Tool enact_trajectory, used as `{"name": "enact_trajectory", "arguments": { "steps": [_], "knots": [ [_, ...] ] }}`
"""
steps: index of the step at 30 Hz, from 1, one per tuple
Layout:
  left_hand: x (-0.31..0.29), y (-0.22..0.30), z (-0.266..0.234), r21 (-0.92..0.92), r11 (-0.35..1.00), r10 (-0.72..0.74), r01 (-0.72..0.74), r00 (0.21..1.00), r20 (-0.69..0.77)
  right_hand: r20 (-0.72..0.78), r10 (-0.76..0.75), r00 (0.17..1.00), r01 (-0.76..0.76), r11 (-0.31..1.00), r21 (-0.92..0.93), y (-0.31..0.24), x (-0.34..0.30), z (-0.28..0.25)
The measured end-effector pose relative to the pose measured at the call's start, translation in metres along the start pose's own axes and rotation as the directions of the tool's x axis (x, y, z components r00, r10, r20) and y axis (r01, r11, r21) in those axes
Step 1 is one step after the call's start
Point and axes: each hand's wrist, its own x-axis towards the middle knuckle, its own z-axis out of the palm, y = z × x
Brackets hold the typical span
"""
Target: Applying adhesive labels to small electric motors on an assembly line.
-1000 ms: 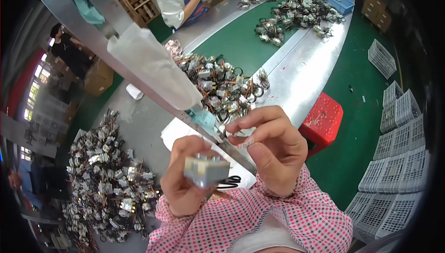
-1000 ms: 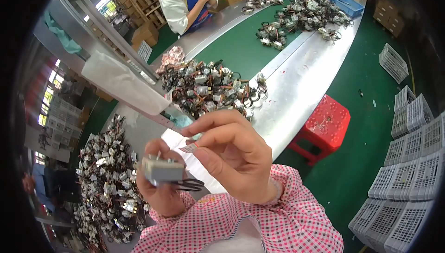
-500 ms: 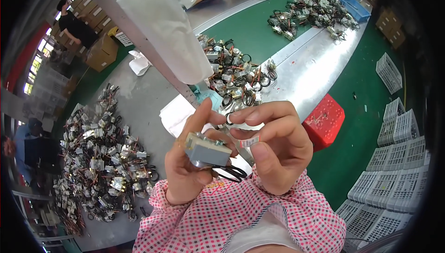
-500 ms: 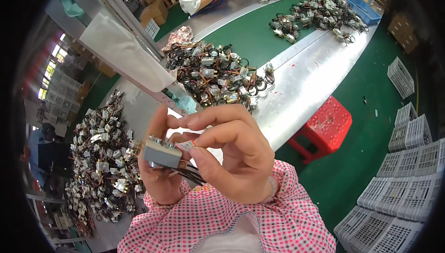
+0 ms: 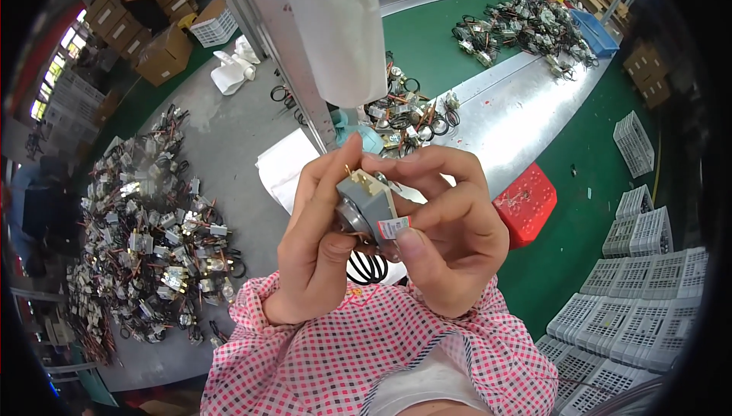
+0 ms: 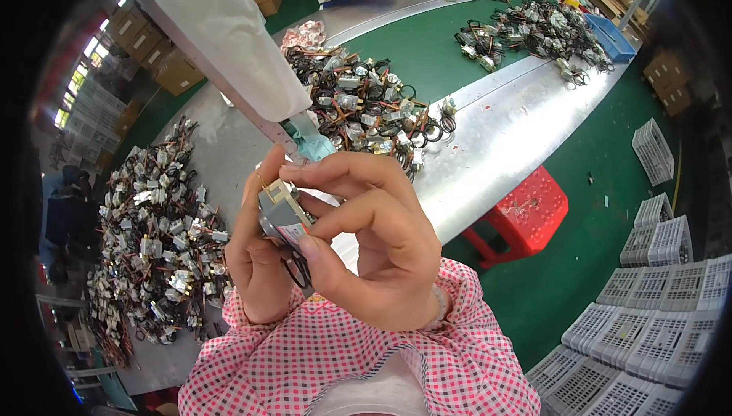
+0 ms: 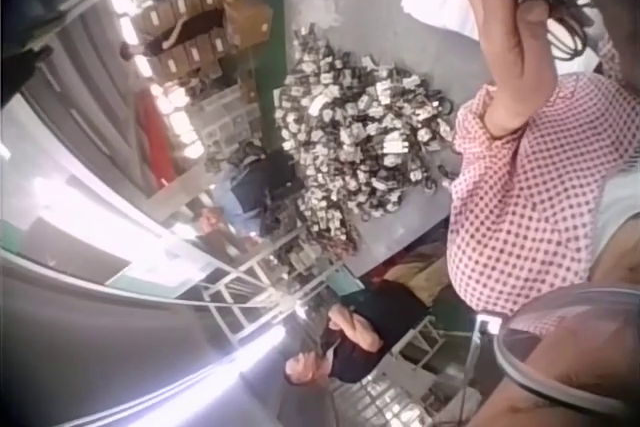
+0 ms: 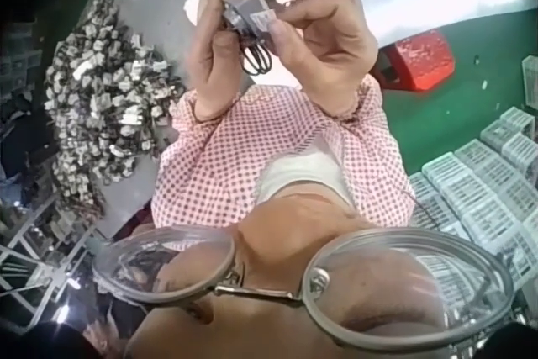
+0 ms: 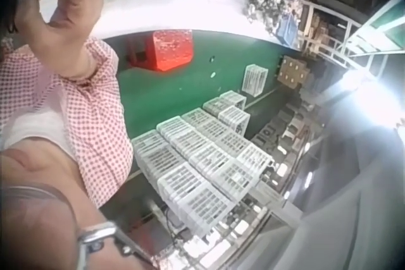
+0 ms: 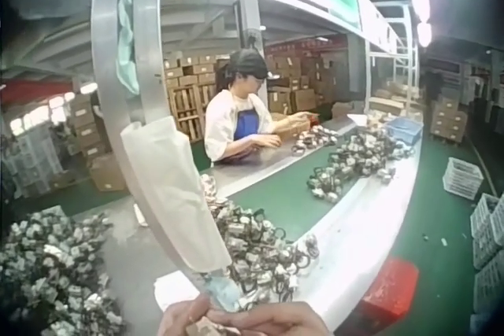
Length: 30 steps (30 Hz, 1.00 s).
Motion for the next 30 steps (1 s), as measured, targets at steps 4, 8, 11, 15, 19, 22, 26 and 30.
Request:
{"name": "enact_trajectory", "arguments": {
  "steps": [4, 8, 11, 15, 19, 22, 26, 30],
  "knots": [
    [-0.002, 0.002, -0.003, -0.178, 0.98, -0.077, 0.091, 0.994, 0.079, 0.018, 0.018, 1.0, -0.018, 1.0, -0.004, 0.001, -0.001, 0.001],
    [0.0, -0.01, -0.004, 0.033, 0.996, 0.08, -0.08, 0.997, 0.014, 0.025, 0.021, 0.999, -0.021, 1.0, 0.014, 0.003, -0.001, 0.002],
    [-0.002, -0.014, -0.006, 0.032, 0.997, 0.067, -0.068, 0.997, 0.035, 0.021, 0.02, 1.0, -0.021, 1.0, 0.023, 0.005, 0.0, 0.003],
    [-0.003, -0.015, -0.009, 0.016, 0.998, 0.063, -0.064, 0.997, 0.052, 0.048, 0.015, 0.999, -0.015, 1.0, -0.007, 0.005, 0.001, 0.002],
    [-0.002, -0.015, -0.01, 0.008, 0.998, 0.062, -0.063, 0.996, 0.065, 0.06, -0.01, 0.998, 0.011, 1.0, -0.019, 0.007, 0.001, 0.002],
    [-0.002, -0.015, -0.011, 0.007, 0.996, 0.085, -0.086, 0.994, 0.065, 0.064, 0.001, 0.998, -0.001, 1.0, -0.008, 0.008, 0.0, 0.003],
    [-0.003, -0.014, -0.012, 0.022, 0.998, 0.06, -0.061, 0.996, 0.061, 0.068, 0.008, 0.998, -0.007, 1.0, -0.011, 0.008, 0.0, 0.003],
    [-0.002, -0.014, -0.01, -0.015, 0.997, 0.081, -0.081, 0.996, 0.021, 0.071, 0.015, 0.997, -0.012, 0.999, -0.039, 0.009, 0.001, 0.002]
  ]
}}
